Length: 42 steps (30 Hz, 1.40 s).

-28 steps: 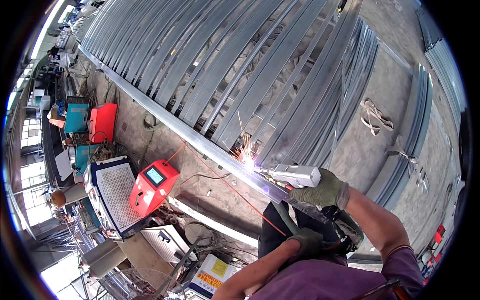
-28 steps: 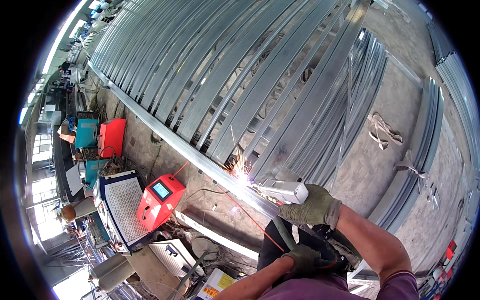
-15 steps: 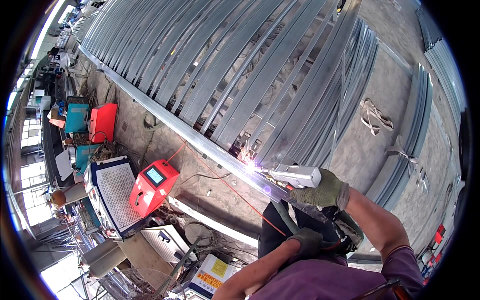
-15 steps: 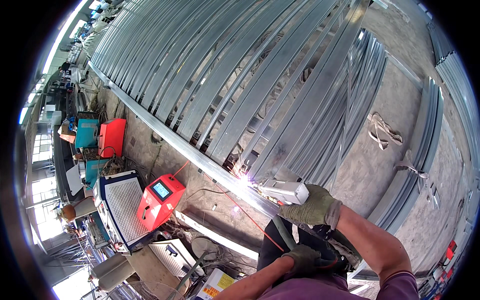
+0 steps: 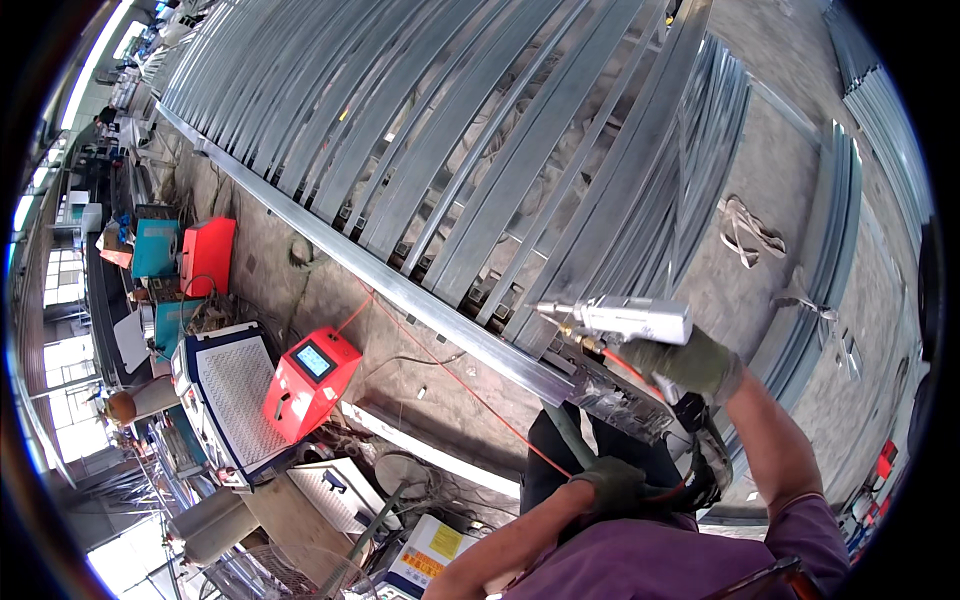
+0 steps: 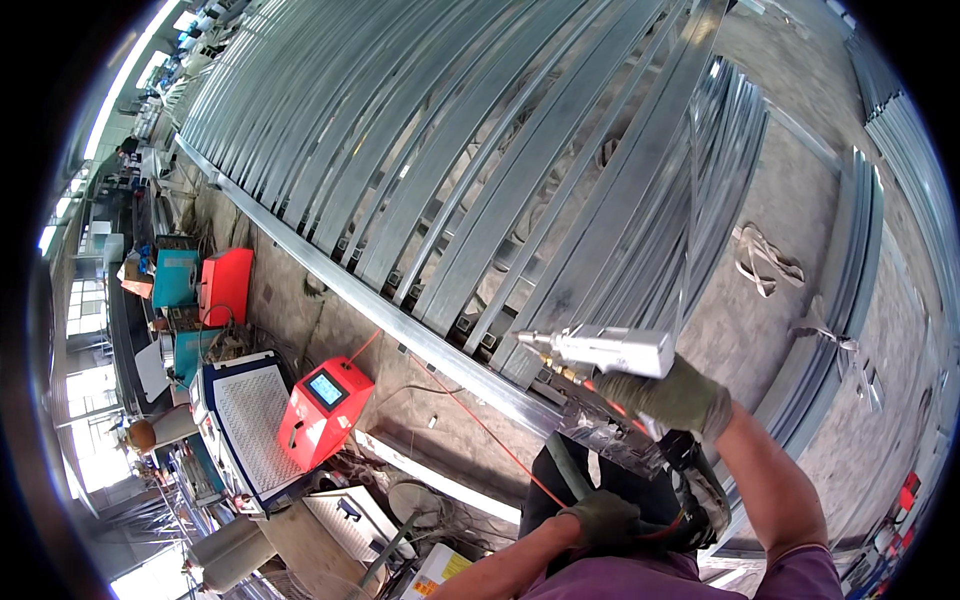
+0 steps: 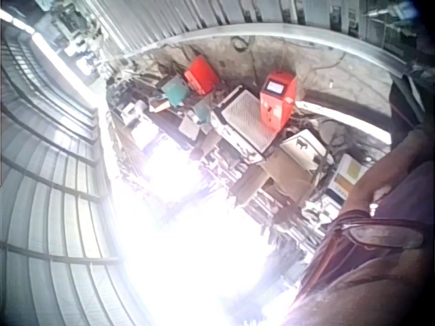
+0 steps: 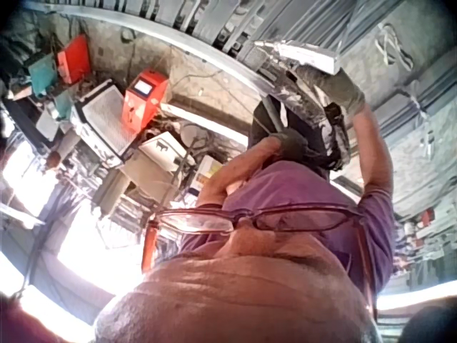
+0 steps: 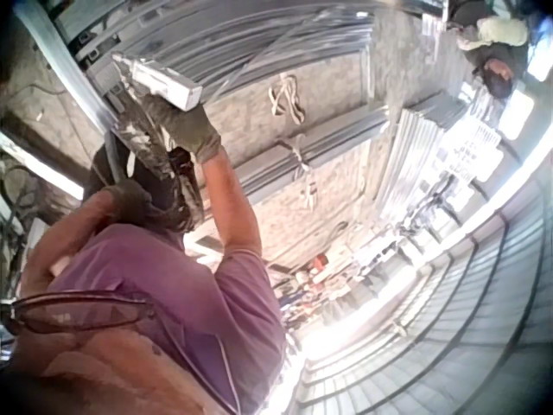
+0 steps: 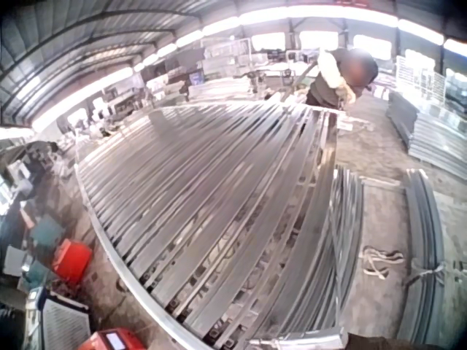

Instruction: The person welds metal frame components using a handheld welding torch. They position metal bars on a large frame, apply welds at multiple joints, and reposition the frame to access different sections. The person wears gloves and uses a welding torch throughout the task.

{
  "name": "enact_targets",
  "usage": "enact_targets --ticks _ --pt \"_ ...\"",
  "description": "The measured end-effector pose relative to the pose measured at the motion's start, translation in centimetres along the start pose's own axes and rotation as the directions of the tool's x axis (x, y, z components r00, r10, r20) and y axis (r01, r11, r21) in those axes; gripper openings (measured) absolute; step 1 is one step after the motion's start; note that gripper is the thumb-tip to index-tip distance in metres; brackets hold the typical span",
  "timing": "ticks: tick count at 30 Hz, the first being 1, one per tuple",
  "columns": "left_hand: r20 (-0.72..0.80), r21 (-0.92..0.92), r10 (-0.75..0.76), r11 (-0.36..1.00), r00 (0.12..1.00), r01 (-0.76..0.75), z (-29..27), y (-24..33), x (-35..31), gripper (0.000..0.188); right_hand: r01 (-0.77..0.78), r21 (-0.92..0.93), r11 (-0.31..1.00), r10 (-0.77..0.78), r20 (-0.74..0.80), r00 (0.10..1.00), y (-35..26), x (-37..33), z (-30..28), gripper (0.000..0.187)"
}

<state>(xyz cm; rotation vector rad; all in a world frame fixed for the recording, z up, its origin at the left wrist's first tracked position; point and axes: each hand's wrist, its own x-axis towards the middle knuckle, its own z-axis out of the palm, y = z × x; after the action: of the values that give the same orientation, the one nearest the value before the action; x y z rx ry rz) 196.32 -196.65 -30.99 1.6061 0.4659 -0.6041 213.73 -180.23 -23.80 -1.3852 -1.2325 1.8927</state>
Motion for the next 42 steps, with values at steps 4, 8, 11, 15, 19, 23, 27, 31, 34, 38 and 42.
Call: enact_targets --ticks 4,8,11,15,19,23,27,31,34,38,42 --pt "-0.062 0.061 0.115 0.992 0.991 -0.111 -0.6 -1.1 -3.1 0.037 0.065 0.026 0.998 -0.057 -0.242 0.969 0.9 -0.6 -3.9 0.036" --pt "-0.205 -0.058 0.157 0.983 0.966 -0.172 -3.4 -1.6 -9.3 0.030 -0.072 0.289 0.955 0.195 -0.422 0.886 -2.5 -1.9 -6.8 0.041" --pt "-0.353 -0.196 0.156 0.952 0.923 -0.236 -5.4 -1.3 -15.1 0.028 0.012 0.471 0.882 0.276 -0.536 0.798 -2.2 -3.5 -7.7 0.039" --pt "-0.426 -0.248 0.217 0.906 0.878 -0.344 -6.9 0.4 -21.4 0.034 -0.056 0.609 0.791 0.422 -0.477 0.771 0.2 -7.1 -6.6 0.037" --pt "-0.487 -0.276 0.152 0.907 0.860 -0.317 -7.4 2.8 -25.5 0.025 0.013 0.776 0.630 0.475 -0.399 0.785 3.7 -8.1 -3.1 0.039" --pt "-0.481 -0.149 0.210 0.937 0.851 -0.316 -9.3 6.4 -27.6 0.045 -0.023 0.800 0.600 0.430 -0.298 0.852 6.3 -6.0 -2.0 0.039" --pt "-0.463 0.004 0.108 0.993 0.879 -0.120 -11.1 8.9 -29.0 0.063 -0.029 0.776 0.630 0.353 -0.253 0.901 7.5 -3.4 -3.8 0.042" --pt "-0.656 0.201 0.261 0.965 0.708 -0.169 -10.9 9.9 -31.0 0.066 -0.027 0.800 0.599 0.415 -0.282 0.865 5.7 -3.9 -3.3 0.044" --pt "-0.511 0.201 0.164 0.977 0.844 -0.068 -12.0 10.9 -32.6 0.066 -0.113 0.841 0.529 0.492 -0.196 0.848 5.2 -6.5 -1.4 0.041" --pt "-0.663 0.226 0.258 0.964 0.703 -0.140 -9.5 13.5 -33.1 0.064 -0.232 0.877 0.421 0.500 -0.011 0.866 5.2 -7.3 1.2 0.035" --pt "-0.688 0.292 0.334 0.940 0.644 -0.176 -9.4 14.6 -32.1 0.063 -0.195 0.907 0.373 0.462 0.001 0.887 6.3 -7.2 2.5 0.041"
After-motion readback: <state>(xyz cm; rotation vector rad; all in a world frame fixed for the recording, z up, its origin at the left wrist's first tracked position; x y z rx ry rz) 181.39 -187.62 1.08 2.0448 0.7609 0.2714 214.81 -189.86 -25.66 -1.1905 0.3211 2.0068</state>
